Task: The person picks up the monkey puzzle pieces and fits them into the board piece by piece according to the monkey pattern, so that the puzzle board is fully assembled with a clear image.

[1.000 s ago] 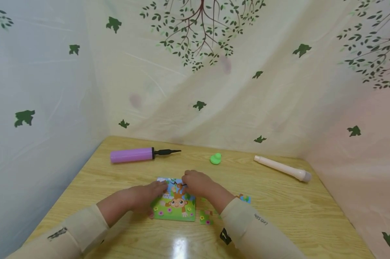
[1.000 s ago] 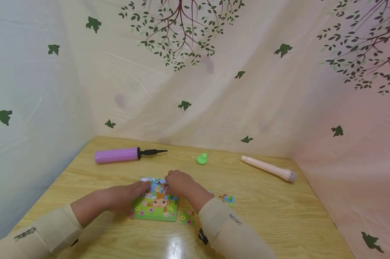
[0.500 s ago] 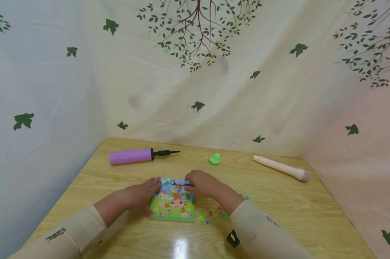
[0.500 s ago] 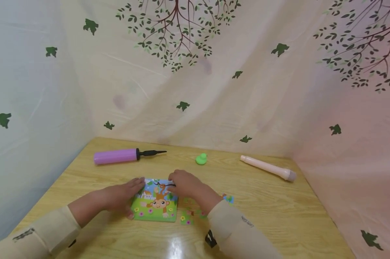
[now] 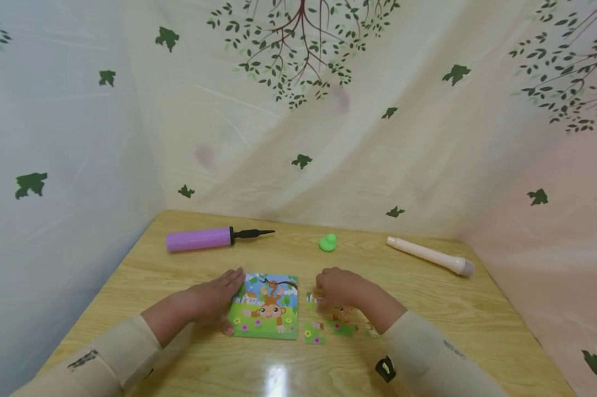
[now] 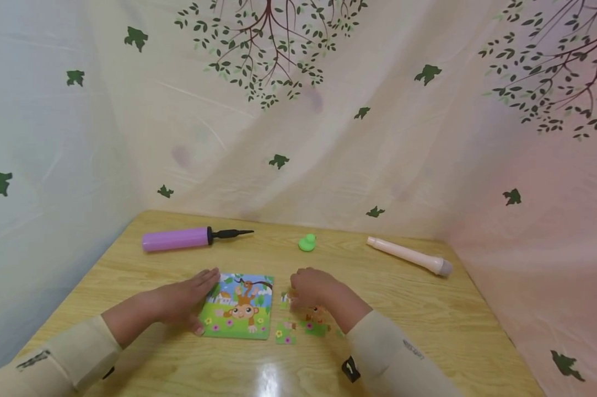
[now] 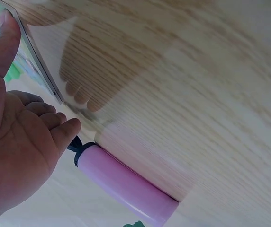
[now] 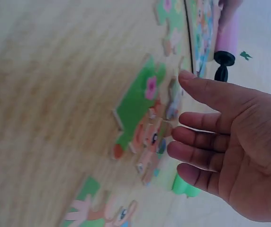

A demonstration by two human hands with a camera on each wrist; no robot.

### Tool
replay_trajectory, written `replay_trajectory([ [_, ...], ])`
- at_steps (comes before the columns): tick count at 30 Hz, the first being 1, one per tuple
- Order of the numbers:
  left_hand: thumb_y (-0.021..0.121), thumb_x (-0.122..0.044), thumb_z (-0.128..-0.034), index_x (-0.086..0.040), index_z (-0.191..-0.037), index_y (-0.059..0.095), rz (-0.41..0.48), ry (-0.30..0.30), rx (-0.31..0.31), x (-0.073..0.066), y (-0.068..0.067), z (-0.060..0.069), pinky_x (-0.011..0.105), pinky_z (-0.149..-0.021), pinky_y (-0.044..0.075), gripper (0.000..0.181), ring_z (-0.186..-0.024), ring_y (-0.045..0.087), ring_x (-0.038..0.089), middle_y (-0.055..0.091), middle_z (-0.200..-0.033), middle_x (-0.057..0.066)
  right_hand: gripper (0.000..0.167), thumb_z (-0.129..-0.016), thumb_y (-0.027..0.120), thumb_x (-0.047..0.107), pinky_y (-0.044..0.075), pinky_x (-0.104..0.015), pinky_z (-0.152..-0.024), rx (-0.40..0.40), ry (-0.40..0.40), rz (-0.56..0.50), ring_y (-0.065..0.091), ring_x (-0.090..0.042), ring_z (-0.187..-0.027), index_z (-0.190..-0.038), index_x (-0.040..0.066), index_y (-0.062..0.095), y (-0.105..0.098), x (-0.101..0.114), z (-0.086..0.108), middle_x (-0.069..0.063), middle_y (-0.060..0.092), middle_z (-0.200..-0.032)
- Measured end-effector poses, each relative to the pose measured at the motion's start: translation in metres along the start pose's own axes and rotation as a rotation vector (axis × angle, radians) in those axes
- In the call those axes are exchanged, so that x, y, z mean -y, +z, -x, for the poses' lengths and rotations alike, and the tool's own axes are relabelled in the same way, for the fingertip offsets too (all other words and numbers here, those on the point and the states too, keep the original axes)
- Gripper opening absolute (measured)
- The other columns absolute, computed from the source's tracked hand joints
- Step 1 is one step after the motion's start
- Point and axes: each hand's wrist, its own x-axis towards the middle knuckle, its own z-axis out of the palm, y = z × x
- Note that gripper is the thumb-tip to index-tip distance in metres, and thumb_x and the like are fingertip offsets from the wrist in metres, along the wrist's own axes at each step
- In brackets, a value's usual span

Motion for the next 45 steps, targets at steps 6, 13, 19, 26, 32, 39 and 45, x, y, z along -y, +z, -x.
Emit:
replay_trajectory([
  [6,0.083,-0.053,-0.0648,0.001,-0.156,0.014,0.003,0.008,0.003,-0.002,-0.002,0.001,0.051,-0.121,0.023,0.126,-0.151,0.011,0.038,0.007,-0.164,0.019,0.025,-0.083,0.075,0.035,0.047,-0.032,-0.069,-0.039,0.006,0.049,0.049,-0.014,-0.077,-0.090,0.014,0.063,0.007,0.001,0.003,0.004,0.055,-0.088],
  [13,0.081,-0.049,-0.0702,0.002,-0.155,0.019,0.040,0.013,0.035,-0.002,-0.003,0.004,0.050,-0.122,0.021,0.116,-0.151,0.012,0.038,0.010,-0.164,0.019,0.028,-0.086,0.074,0.036,0.045,-0.031,-0.068,-0.041,0.004,0.087,0.048,-0.013,-0.075,-0.096,0.012,0.066,0.006,0.004,0.006,0.005,0.055,-0.086],
  [19,0.080,-0.046,-0.0737,0.003,-0.154,0.019,0.065,0.027,0.054,-0.003,-0.006,0.006,0.051,-0.122,0.020,0.112,-0.150,0.010,0.040,0.009,-0.164,0.020,0.017,-0.085,0.071,0.029,0.042,-0.031,-0.064,-0.079,-0.017,0.117,0.046,-0.013,-0.071,-0.086,0.014,0.063,0.007,-0.001,0.006,0.005,0.053,-0.082],
  [26,0.080,-0.050,-0.0726,0.000,-0.155,0.019,0.046,0.014,0.056,0.000,-0.004,0.002,0.050,-0.122,0.020,0.114,-0.151,0.011,0.037,0.010,-0.164,0.017,0.020,-0.090,0.069,0.029,0.053,-0.032,-0.073,-0.197,-0.109,0.117,0.057,-0.015,-0.082,-0.097,0.010,0.068,-0.001,0.000,0.003,0.001,0.062,-0.091],
  [32,0.080,-0.053,-0.0708,-0.002,-0.156,0.018,0.024,-0.003,0.066,0.002,-0.002,-0.001,0.050,-0.122,0.020,0.116,-0.151,0.010,0.036,0.009,-0.165,0.015,0.031,-0.091,0.069,0.039,0.055,-0.031,-0.081,-0.224,-0.193,0.158,0.061,-0.015,-0.092,-0.106,0.012,0.068,-0.013,0.023,-0.007,0.001,0.064,-0.100],
  [39,0.080,-0.051,-0.0717,-0.001,-0.155,0.019,0.051,0.004,0.069,0.000,-0.005,0.001,0.051,-0.122,0.019,0.115,-0.151,0.010,0.037,0.009,-0.165,0.016,0.032,-0.091,0.067,0.043,0.053,-0.025,-0.078,-0.206,-0.253,0.189,0.057,-0.010,-0.090,-0.109,0.016,0.067,-0.010,0.059,-0.022,0.004,0.061,-0.103],
  [45,0.080,-0.052,-0.0716,-0.002,-0.156,0.018,0.046,-0.009,0.073,0.002,-0.004,0.000,0.051,-0.121,0.021,0.116,-0.151,0.011,0.036,0.009,-0.165,0.014,0.031,-0.092,0.065,0.043,0.053,-0.023,-0.087,-0.197,-0.310,0.212,0.059,-0.011,-0.099,-0.109,0.017,0.067,-0.001,0.084,-0.039,0.005,0.062,-0.105],
])
